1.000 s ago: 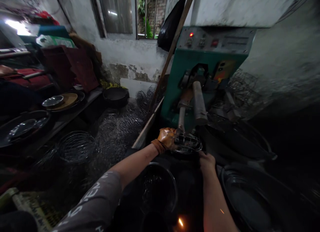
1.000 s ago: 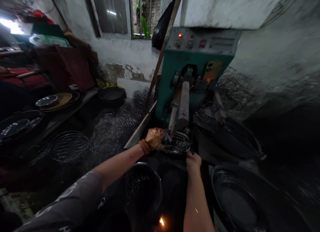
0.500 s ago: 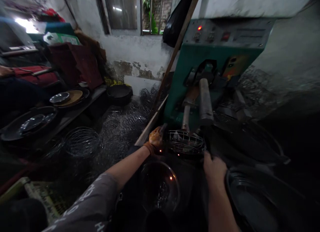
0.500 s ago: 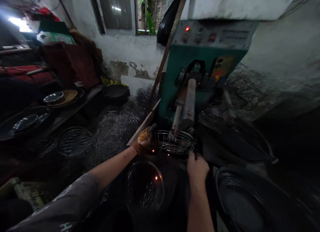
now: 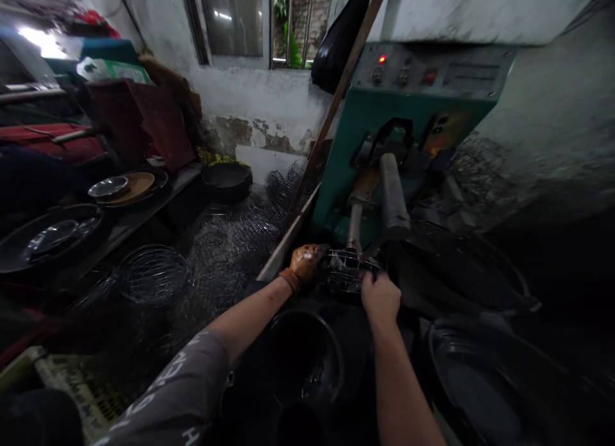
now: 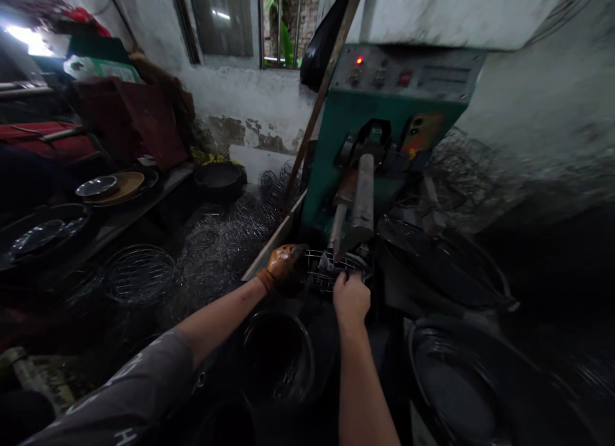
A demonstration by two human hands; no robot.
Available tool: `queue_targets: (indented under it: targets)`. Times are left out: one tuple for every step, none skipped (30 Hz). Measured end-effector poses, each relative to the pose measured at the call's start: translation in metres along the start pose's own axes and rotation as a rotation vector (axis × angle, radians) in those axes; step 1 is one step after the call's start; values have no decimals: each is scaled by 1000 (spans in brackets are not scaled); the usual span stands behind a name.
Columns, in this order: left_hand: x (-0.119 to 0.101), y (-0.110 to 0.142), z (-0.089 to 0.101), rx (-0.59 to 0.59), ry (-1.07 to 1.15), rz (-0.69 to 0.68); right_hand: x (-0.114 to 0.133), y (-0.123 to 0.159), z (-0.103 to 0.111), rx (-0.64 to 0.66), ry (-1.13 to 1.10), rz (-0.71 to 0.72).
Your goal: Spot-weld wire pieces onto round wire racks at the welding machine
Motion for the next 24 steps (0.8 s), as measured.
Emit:
queue_targets:
  targets:
    - [-2, -1, -2, 9, -5, -13, -1, 0, -1, 5, 2, -1]
    - [-2, -2, -5, 14, -9, -18, -1, 0, -1, 7, 1, -3]
    - [-3, -2, -6, 12, -15, -14, -1, 0, -2, 9, -3, -6]
    - [-3, -2, -8, 7, -20, -11, -1, 0, -2, 8, -8, -9]
    - [-3, -2, -9, -3, -21, -10, -1, 1, -2, 5, -13, -13]
    - [-4, -1, -9, -15, -18, -11, 0, 1, -2, 5, -16, -15]
    - [-4, -1, -8, -33, -14, -6, 0, 1, -2, 6, -17, -16]
    - [-5, 0, -6, -47, -13, -2, 0, 2, -2, 7, -17, -14]
    - [-6, 1, -3, -51, -17, 1, 0, 1, -2, 6, -15, -9]
    - [-7, 1, 0, -48, -29, 5, -1, 1, -2, 3, -13, -5]
    - [-8, 1, 3, -40, -50, 8, -1, 0, -2, -1, -14, 0]
    - [-10, 1, 6, -23, -76, 4, -3, -2, -2, -7, -17, 4]
    - [-13, 0, 10, -5, -101, -3, -5, -3, -3, -12, -19, 5]
    - [-16, -1, 13, 11, -120, -16, -7, -5, -5, -12, -23, 7]
    - [-19, -2, 16, 19, -132, -27, -10, -8, -6, -11, -28, 8]
    - [-23, -3, 18, 26, -137, -42, -14, -10, -8, -12, -33, 7]
    - [-26, -5, 20, 28, -138, -53, -17, -12, -9, -18, -39, 6]
    - [-29, -6, 20, 30, -138, -62, -21, -14, -11, -23, -45, 5]
    - [-31, -8, 20, 31, -140, -68, -24, -16, -12, -29, -52, 3]
    - [-33, -9, 19, 34, -144, -72, -27, -17, -13, -34, -57, 1]
    - [-34, -11, 18, 34, -146, -77, -30, -18, -14, -37, -62, -4]
    - [-36, -12, 16, 33, -142, -86, -33, -18, -15, -44, -65, -9]
    - [-36, -12, 14, 24, -130, -98, -34, -19, -15, -54, -68, -13]
    - [-36, -11, 12, 5, -108, -110, -36, -19, -15, -68, -71, -16]
Point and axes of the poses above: each hand's wrist, its own y-axis away from the middle knuckle, its own z-axis out of the back of the hand, x = y × z, the point moved 5 cm from there along -y, towards the middle knuckle, and after that the axes turned 5 degrees about -y, right-handed, at the moved point
